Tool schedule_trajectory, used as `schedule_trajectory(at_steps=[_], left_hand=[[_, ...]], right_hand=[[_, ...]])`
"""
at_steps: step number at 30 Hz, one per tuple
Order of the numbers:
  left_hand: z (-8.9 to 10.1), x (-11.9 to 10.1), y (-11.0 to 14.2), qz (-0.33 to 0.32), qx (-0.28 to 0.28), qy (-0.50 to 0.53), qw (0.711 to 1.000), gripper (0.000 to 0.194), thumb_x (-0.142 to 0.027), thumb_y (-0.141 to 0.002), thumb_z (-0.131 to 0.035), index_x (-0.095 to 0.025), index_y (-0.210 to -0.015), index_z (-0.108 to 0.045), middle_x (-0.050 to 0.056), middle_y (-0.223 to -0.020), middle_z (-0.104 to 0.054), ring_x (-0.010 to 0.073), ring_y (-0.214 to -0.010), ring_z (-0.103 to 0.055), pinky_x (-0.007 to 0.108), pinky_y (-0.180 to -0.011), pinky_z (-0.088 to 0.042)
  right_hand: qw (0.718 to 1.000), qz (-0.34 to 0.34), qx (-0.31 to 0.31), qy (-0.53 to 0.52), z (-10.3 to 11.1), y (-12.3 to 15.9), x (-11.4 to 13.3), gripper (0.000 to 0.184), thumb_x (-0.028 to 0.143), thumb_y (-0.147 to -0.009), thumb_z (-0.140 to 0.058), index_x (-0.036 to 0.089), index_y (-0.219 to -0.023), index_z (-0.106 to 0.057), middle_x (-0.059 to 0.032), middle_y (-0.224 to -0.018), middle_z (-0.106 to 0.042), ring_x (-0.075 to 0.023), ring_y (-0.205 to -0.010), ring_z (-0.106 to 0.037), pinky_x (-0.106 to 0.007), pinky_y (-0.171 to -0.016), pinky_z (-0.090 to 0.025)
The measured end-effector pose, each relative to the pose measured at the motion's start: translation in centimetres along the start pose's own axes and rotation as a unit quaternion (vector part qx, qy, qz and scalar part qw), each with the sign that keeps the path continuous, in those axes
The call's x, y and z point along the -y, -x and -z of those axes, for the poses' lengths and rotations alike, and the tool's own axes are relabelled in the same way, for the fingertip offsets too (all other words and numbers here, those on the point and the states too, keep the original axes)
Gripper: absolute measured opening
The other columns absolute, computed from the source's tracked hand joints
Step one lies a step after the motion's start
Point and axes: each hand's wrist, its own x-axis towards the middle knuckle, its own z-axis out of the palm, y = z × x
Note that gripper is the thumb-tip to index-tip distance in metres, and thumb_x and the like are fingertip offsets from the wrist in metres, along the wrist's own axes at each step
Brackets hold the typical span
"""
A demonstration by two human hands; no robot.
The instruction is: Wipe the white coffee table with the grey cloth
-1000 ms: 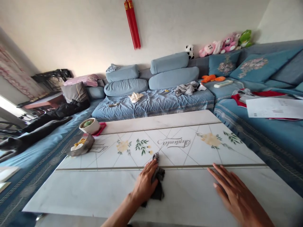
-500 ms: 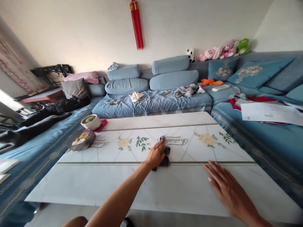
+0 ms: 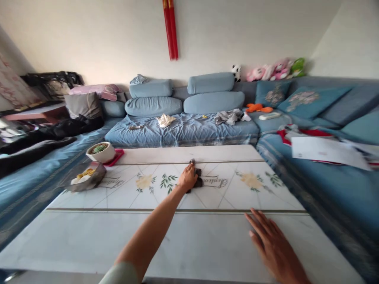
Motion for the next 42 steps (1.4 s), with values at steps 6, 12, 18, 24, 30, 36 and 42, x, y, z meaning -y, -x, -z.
schedule_trajectory(at_steps=[6, 12, 18, 24, 30, 36, 42], left_hand=[[-0.7, -2.7, 5.5, -0.035, -0.004, 0.025, 0.999, 0.066, -0.015, -0.1, -0.058, -0.007, -0.165, -0.069, 0.025, -0.185, -0.055, 0.0398, -0.175, -0.054, 0.057, -0.148, -0.042], [-2.0, 16.3, 24.2, -0.086, -0.05, 0.052, 0.994, 0.088, -0.053, -0.097, -0.066, -0.08, -0.177, -0.042, -0.03, -0.186, -0.046, 0.0302, -0.17, -0.061, 0.055, -0.14, -0.054], [6.2, 28.9, 14.9, 0.107, -0.176, 0.012, 0.979, 0.075, -0.071, -0.107, -0.041, -0.049, -0.178, -0.05, -0.02, -0.197, -0.036, 0.0414, -0.177, -0.048, 0.07, -0.143, -0.036], [5.5, 9.5, -4.2, 0.142, -0.093, -0.022, 0.985, 0.05, -0.031, -0.114, -0.039, 0.002, -0.142, -0.063, 0.03, -0.171, -0.065, 0.0477, -0.176, -0.047, 0.065, -0.141, -0.043], [-5.5, -8.7, 2.9, -0.098, 0.015, 0.016, 0.995, 0.065, -0.013, -0.1, -0.066, -0.006, -0.165, -0.068, 0.022, -0.181, -0.062, 0.0327, -0.174, -0.056, 0.043, -0.147, -0.044], [-7.5, 7.2, 21.9, -0.166, 0.013, 0.05, 0.985, 0.1, -0.027, -0.087, -0.071, -0.061, -0.18, -0.055, -0.018, -0.191, -0.045, 0.0294, -0.176, -0.054, 0.052, -0.146, -0.051], [5.4, 25.7, 18.8, 0.115, -0.173, 0.009, 0.978, 0.063, -0.054, -0.105, -0.058, -0.043, -0.166, -0.069, -0.003, -0.179, -0.068, 0.0412, -0.166, -0.065, 0.071, -0.141, -0.05]], right_hand=[[0.999, -0.017, 0.038, 0.014, 0.4, -0.5, 0.3, 0.057, 0.039, -0.127, -0.046, 0.032, -0.182, -0.06, -0.0072, -0.188, -0.052, -0.0353, -0.167, -0.062, -0.06, -0.128, -0.065], [0.997, -0.051, 0.065, -0.007, 1.1, -0.4, 1.3, 0.062, 0.032, -0.127, -0.049, 0.034, -0.189, -0.05, -0.006, -0.192, -0.045, -0.0347, -0.173, -0.055, -0.061, -0.135, -0.061], [0.992, -0.064, 0.112, -0.013, 2.3, -0.9, 1.8, 0.068, 0.024, -0.121, -0.052, 0.032, -0.189, -0.049, -0.0049, -0.196, -0.037, -0.0347, -0.177, -0.048, -0.062, -0.14, -0.056], [0.978, -0.098, 0.184, -0.023, 3.7, -2.1, 2.4, 0.066, 0.026, -0.12, -0.055, 0.03, -0.186, -0.055, -0.0046, -0.195, -0.036, -0.0349, -0.179, -0.044, -0.066, -0.145, -0.05], [0.978, -0.107, 0.178, -0.035, 3.8, -2.4, 2.2, 0.063, 0.026, -0.121, -0.055, 0.029, -0.184, -0.059, -0.0076, -0.193, -0.04, -0.0347, -0.179, -0.045, -0.066, -0.146, -0.047], [0.991, -0.065, 0.114, -0.025, 2.1, -1.1, 1.3, 0.061, 0.03, -0.126, -0.048, 0.03, -0.186, -0.054, -0.0079, -0.192, -0.044, -0.0348, -0.175, -0.051, -0.063, -0.14, -0.055], [0.998, -0.037, 0.046, 0.012, 1.2, -0.4, 1.3, 0.065, 0.032, -0.126, -0.05, 0.036, -0.191, -0.044, -0.0012, -0.195, -0.04, -0.0308, -0.173, -0.055, -0.058, -0.134, -0.061]])
